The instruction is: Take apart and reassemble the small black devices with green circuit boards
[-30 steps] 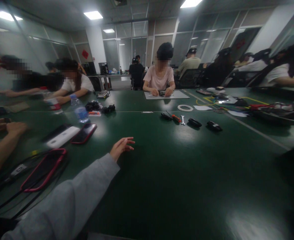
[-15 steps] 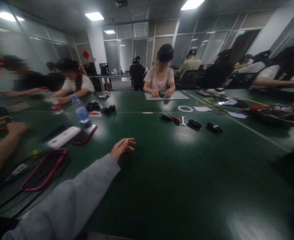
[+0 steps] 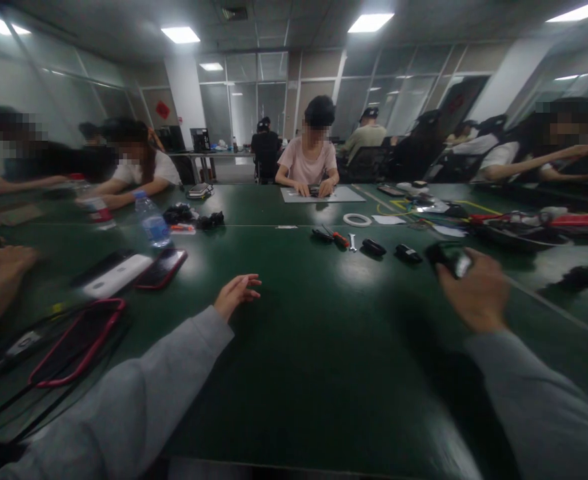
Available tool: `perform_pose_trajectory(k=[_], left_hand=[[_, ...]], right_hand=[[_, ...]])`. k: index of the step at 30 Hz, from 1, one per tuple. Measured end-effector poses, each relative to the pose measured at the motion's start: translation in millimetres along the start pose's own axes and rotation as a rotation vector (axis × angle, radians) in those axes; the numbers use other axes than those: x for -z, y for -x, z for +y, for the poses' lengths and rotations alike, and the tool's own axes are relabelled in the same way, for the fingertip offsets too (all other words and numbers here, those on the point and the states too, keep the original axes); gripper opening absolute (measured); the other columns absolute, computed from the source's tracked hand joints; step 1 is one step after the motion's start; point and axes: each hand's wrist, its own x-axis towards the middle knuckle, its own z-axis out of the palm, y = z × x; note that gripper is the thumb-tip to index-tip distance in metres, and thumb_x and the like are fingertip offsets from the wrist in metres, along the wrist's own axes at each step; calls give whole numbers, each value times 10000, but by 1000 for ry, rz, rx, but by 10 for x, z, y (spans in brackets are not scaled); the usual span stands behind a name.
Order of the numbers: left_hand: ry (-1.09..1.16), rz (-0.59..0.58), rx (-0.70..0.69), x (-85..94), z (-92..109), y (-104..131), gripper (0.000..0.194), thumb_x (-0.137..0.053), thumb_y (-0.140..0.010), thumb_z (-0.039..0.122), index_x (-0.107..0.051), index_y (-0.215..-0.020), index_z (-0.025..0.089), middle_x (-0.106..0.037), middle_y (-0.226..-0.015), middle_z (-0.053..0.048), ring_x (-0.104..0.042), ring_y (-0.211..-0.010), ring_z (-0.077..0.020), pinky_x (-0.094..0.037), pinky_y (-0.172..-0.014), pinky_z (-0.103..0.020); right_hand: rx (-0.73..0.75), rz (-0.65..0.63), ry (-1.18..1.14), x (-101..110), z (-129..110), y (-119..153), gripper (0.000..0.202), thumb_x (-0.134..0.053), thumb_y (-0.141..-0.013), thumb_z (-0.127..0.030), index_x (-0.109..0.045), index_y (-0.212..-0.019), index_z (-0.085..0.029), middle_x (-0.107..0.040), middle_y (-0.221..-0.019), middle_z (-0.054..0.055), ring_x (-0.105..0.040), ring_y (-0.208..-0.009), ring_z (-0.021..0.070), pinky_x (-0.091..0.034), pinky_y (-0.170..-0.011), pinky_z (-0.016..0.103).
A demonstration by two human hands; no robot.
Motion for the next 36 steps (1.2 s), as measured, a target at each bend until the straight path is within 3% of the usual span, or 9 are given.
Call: perform_pose_trajectory(k=[2, 6, 8, 10, 14, 20, 23, 32, 36], left_hand=[[20, 25, 14, -15, 5, 2, 437, -553, -794, 483, -574, -1099, 171, -606, -1110, -119, -637, -784, -151, -454, -693, -282], [59, 67, 50, -46, -19, -16, 552, -619, -747, 474, -486, -1190, 174, -592, -1148, -137, -648, -837, -180, -466, -767, -331], [91, 115, 38, -40, -62, -46, 621, -670, -705, 454, -444, -1213, 179, -597, -1136, -130, -642, -869, -187, -463, -815, -353], [108, 216, -18, -12, -119, -86, 637, -736, -641, 408, -459, -1166, 176, -609, -1099, -111, -621, -935, -191, -445, -880, -359], [121, 294, -90, 63, -209, -149, 601, -794, -556, 359, -500, -1040, 158, -621, -988, -76, -601, -951, -195, -428, -927, -385], [128, 293, -86, 94, -227, -158, 585, -776, -581, 376, -517, -1064, 170, -622, -989, -75, -609, -927, -194, -451, -905, -402], [105, 313, -137, 88, -207, -147, 607, -766, -593, 382, -506, -1106, 186, -615, -1036, -79, -602, -966, -200, -451, -912, -396], [28, 181, -182, -14, -73, -47, 610, -736, -641, 380, -499, -1175, 206, -620, -1063, -77, -598, -974, -202, -471, -869, -352], [123, 184, -115, -26, -52, -38, 594, -656, -717, 452, -463, -1228, 219, -618, -1076, -81, -606, -955, -197, -480, -844, -351]], right_hand=[[105, -130, -49, -264, -449, 230, 623, -721, -730, -301, -474, -1246, -54, -506, -1147, 234, -481, -1098, 281, -386, -881, 414], [353, -238, -336, -715, -1707, 1113, 583, -596, -829, -270, -354, -1335, -110, -456, -1246, 153, -441, -1149, 264, -368, -983, 413], [407, -341, -428, -799, -2188, 1523, 585, -564, -836, -242, -316, -1356, -140, -438, -1265, 140, -428, -1162, 270, -379, -974, 433], [488, -475, -514, -787, -2445, 1793, 589, -549, -831, -215, -303, -1364, -168, -435, -1267, 124, -420, -1169, 264, -374, -985, 442], [501, -665, -787, -687, -2446, 1917, 538, -573, -820, -247, -358, -1310, -193, -420, -1270, 96, -390, -1202, 228, -337, -1041, 408], [-220, -895, -1114, -819, -2236, 1782, 406, -491, -876, -472, -431, -1163, -190, -538, -1073, 75, -530, -1031, 185, -448, -898, 346], [-404, -1067, -1202, -821, -2229, 1751, 430, -526, -853, -507, -450, -1155, -212, -571, -1032, 55, -570, -957, 176, -479, -819, 315], [-449, -1302, -1392, -715, -2257, 1712, 597, -701, -722, -282, -434, -1251, -216, -557, -1126, 62, -560, -1047, 200, -477, -921, 361], [-366, -1193, -1353, -742, -2276, 1780, 565, -674, -747, -294, -444, -1255, -202, -557, -1149, 72, -539, -1088, 210, -451, -969, 395]])
